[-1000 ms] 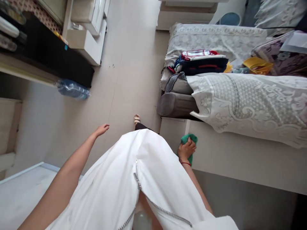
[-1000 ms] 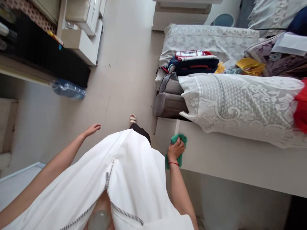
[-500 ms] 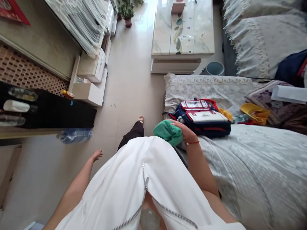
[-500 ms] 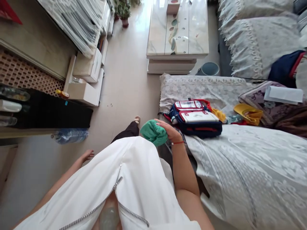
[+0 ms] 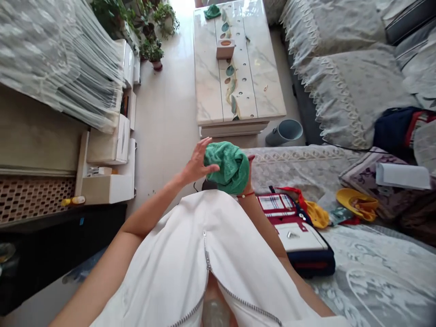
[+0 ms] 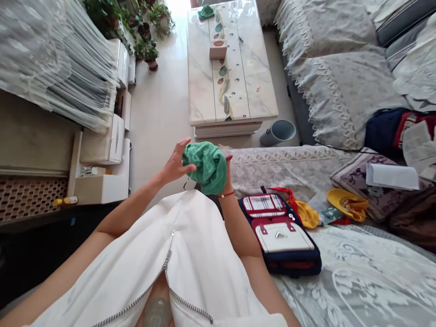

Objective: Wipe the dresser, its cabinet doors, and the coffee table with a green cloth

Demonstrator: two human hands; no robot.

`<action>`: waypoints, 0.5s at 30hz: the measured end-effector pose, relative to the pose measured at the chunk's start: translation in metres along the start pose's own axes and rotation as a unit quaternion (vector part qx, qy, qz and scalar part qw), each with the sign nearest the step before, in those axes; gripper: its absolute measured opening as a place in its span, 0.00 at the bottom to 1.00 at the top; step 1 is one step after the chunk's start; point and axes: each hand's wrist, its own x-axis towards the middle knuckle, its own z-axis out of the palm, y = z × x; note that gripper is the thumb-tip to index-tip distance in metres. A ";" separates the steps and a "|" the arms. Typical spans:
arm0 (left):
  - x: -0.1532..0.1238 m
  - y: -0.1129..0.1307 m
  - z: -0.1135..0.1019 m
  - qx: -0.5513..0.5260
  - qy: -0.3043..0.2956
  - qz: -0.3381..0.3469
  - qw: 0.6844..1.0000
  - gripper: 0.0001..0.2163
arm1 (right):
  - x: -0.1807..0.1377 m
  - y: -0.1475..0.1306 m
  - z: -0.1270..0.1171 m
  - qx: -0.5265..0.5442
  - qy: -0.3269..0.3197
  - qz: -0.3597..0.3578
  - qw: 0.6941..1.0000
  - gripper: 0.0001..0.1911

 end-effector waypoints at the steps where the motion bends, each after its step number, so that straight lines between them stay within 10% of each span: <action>1: 0.033 -0.005 0.000 0.018 -0.022 0.031 0.999 0.50 | 0.029 -0.019 -0.013 0.013 0.008 0.000 1.000 0.63; 8: 0.217 -0.053 -0.042 0.024 -0.078 -0.017 0.997 0.20 | 0.179 -0.133 -0.090 0.009 0.016 0.109 0.994 0.47; 15: 0.369 -0.118 -0.081 -0.290 0.081 -0.301 0.905 0.35 | 0.285 -0.218 -0.158 -0.027 -0.090 0.133 0.987 0.64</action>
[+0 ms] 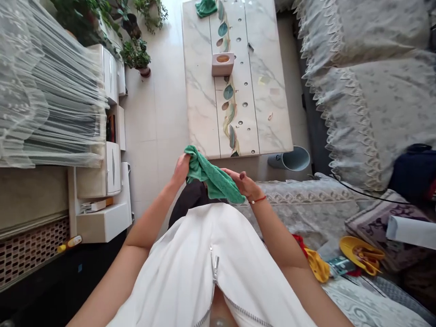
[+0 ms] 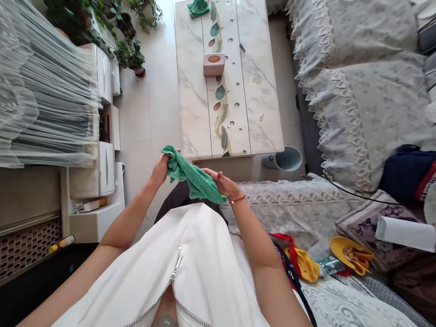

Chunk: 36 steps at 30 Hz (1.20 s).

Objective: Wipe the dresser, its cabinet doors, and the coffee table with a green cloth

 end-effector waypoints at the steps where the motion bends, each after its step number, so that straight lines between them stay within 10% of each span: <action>1: 0.024 0.003 0.001 -0.026 -0.015 -0.042 0.999 0.37 | 0.011 -0.012 -0.010 -0.006 -0.019 0.000 1.000 0.65; 4: 0.090 0.015 0.002 -0.002 -0.101 -0.108 0.989 0.35 | 0.047 -0.041 -0.039 -0.090 -0.020 0.029 0.995 0.63; 9: 0.160 0.055 0.004 0.080 -0.249 -0.012 0.965 0.22 | 0.091 -0.081 -0.084 -0.343 0.077 0.088 0.932 0.36; 14: 0.196 0.085 0.032 0.179 -0.365 0.095 0.909 0.21 | 0.103 -0.140 -0.116 -0.318 0.144 -0.053 0.936 0.37; 17: 0.214 0.083 0.049 0.292 -0.304 0.082 0.903 0.24 | 0.111 -0.171 -0.141 -0.346 0.168 -0.101 0.917 0.20; 22: 0.271 0.060 0.056 0.424 -0.147 0.015 0.893 0.01 | 0.157 -0.196 -0.215 -0.406 0.169 -0.105 0.892 0.16; 29: 0.373 0.049 0.070 0.483 -0.003 0.056 0.874 0.18 | 0.260 -0.236 -0.297 -0.456 0.192 -0.120 0.861 0.03; 36: 0.362 0.038 0.078 0.581 -0.061 0.011 0.812 0.15 | 0.248 -0.231 -0.319 -0.434 0.148 -0.132 0.879 0.01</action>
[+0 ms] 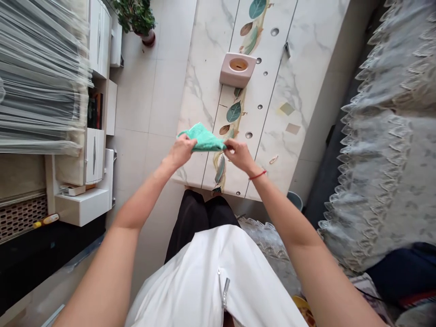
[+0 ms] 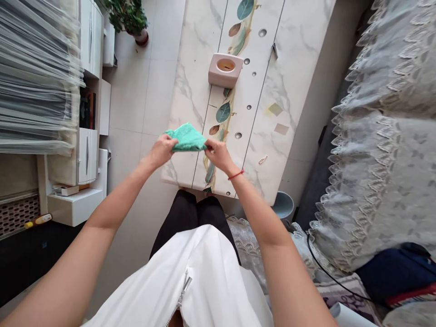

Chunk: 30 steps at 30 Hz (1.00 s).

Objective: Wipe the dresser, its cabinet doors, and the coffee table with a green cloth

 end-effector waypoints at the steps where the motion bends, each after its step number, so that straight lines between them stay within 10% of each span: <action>1: -0.006 0.001 0.015 0.013 -0.033 -0.005 0.999 0.17 | -0.012 0.010 0.010 -0.004 -0.010 0.017 1.000 0.01; 11: -0.024 -0.028 0.208 -0.013 -0.187 -0.058 0.981 0.09 | -0.106 0.168 0.155 0.028 -0.032 0.218 0.975 0.14; 18: 0.064 -0.031 0.266 -0.047 0.015 -0.096 0.994 0.27 | -0.024 0.222 0.168 -0.084 0.152 0.238 0.956 0.31; 22: 0.089 -0.030 0.328 -0.111 0.072 -0.022 0.991 0.27 | 0.010 0.243 0.200 -0.278 0.040 0.100 0.954 0.32; 30: -0.010 -0.018 0.394 -0.142 -0.132 -0.145 0.970 0.26 | -0.090 0.270 0.264 -0.312 -0.056 0.057 0.947 0.30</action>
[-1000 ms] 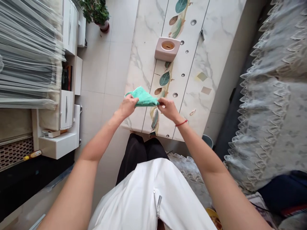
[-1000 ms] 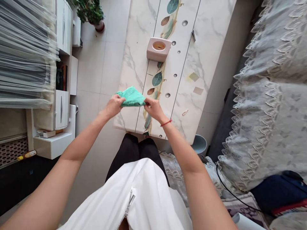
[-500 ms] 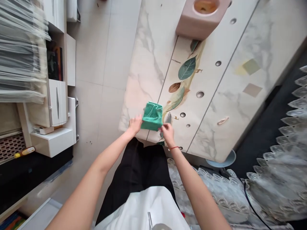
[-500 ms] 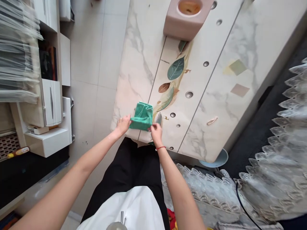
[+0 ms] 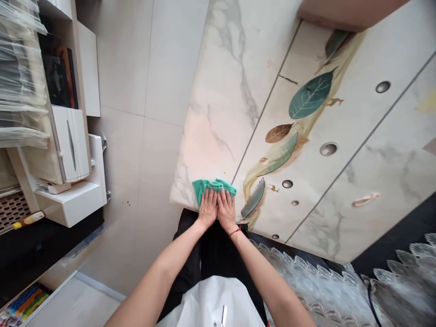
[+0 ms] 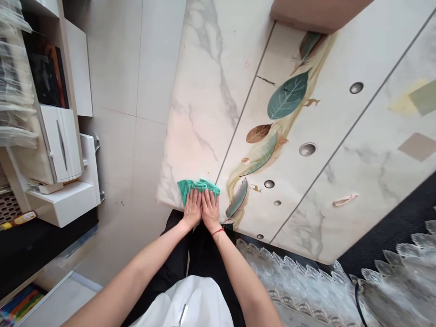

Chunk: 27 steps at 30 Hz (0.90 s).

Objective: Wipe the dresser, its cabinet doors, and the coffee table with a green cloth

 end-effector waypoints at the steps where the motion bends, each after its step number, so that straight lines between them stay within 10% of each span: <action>1: -0.008 -0.002 0.003 -0.006 -0.018 -0.013 1.000 0.26 | -0.007 -0.003 0.003 0.004 -0.008 -0.010 1.000 0.30; 6: 0.041 -0.008 -0.052 -0.022 -0.002 -0.032 0.999 0.27 | 0.075 -0.016 -0.027 0.009 -0.026 -0.064 0.998 0.31; 12: 0.255 -0.017 -0.262 -0.060 0.217 0.005 0.974 0.28 | 0.379 -0.043 -0.127 0.049 0.053 -0.161 0.984 0.29; 15: 0.336 -0.026 -0.328 -0.110 0.264 0.062 0.956 0.26 | 0.478 -0.047 -0.158 0.087 0.081 -0.199 0.973 0.28; 21: 0.359 -0.044 -0.320 -0.174 0.308 0.123 0.927 0.26 | 0.484 -0.048 -0.159 0.091 0.106 -0.205 0.969 0.26; 27: 0.265 -0.066 -0.250 -0.179 0.282 0.100 0.937 0.28 | 0.389 -0.074 -0.111 0.065 0.049 -0.209 0.975 0.29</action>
